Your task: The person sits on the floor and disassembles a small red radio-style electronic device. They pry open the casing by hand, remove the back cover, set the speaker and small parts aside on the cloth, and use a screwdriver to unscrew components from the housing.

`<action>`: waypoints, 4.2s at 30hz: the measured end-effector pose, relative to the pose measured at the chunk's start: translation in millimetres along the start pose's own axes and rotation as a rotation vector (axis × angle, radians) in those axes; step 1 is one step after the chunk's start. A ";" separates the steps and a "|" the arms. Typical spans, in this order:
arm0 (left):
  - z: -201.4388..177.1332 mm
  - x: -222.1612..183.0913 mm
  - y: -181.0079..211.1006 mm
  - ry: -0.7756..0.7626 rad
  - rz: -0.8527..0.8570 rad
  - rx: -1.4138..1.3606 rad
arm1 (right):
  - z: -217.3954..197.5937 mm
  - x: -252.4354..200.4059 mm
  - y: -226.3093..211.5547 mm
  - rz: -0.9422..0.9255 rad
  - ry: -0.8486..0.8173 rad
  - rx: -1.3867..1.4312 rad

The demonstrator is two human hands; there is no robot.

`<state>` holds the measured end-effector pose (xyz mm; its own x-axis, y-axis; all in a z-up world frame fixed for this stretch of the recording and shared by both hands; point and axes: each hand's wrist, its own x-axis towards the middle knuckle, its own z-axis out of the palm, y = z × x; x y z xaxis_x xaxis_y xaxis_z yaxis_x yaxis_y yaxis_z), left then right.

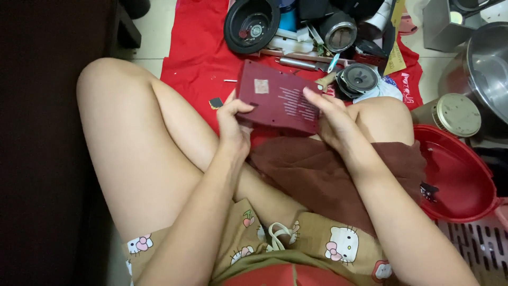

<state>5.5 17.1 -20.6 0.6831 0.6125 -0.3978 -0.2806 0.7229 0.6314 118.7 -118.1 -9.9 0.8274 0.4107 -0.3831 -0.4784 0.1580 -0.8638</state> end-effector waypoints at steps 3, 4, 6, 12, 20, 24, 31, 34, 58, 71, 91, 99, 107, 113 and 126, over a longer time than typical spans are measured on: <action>15.3 -10.7 5.7 -0.002 -0.096 0.147 | -12.9 7.1 -1.4 -0.016 0.126 -0.018; 16.6 -12.1 4.9 0.005 -0.091 0.139 | -15.7 9.3 -3.2 -0.013 0.117 -0.026; 18.7 -14.1 5.3 -0.026 -0.116 0.189 | -18.9 14.2 -6.5 0.094 0.058 0.076; 28.9 -39.3 8.2 -0.052 -0.078 0.234 | 14.0 -26.5 -17.2 0.110 -0.118 0.084; 2.9 1.2 -5.6 -0.006 0.098 0.225 | 19.6 -32.6 2.5 0.023 -0.336 -0.284; -22.7 31.6 -24.6 0.116 -0.132 0.299 | 3.1 -10.6 4.1 -0.085 -0.123 -0.343; -24.5 28.4 -43.3 0.108 -0.191 0.474 | -20.3 62.4 19.4 -0.402 0.067 -0.755; -28.2 30.7 -49.0 0.111 -0.149 0.535 | -7.5 92.1 29.5 -0.302 0.071 -0.871; -2.6 16.7 53.6 0.222 0.132 0.548 | 0.9 -19.4 1.6 -1.088 -0.384 -1.216; 4.0 18.9 66.1 0.317 0.152 0.225 | -13.7 47.8 10.8 -0.186 -0.031 -1.813; -17.4 44.7 41.1 0.340 0.128 0.292 | 19.4 38.5 55.0 -0.271 -0.445 -1.919; -27.0 54.8 30.4 0.346 0.072 0.438 | 10.5 50.6 65.2 -0.187 -0.414 -1.923; -9.7 60.7 70.3 0.306 0.075 0.338 | 33.8 -8.7 -1.2 -0.238 -0.228 -1.719; -3.9 67.9 86.0 0.025 -0.190 0.757 | 12.2 1.0 -10.6 -0.278 0.040 -1.110; -18.1 112.3 52.7 -0.258 -0.486 1.305 | -18.6 44.5 0.9 -0.322 0.093 -0.839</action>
<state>55.2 129.8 -44.1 0.6717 0.2140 -0.7092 0.7333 -0.0560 0.6776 160.6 -116.4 -33.8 0.9219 0.3800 -0.0752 0.1219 -0.4690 -0.8747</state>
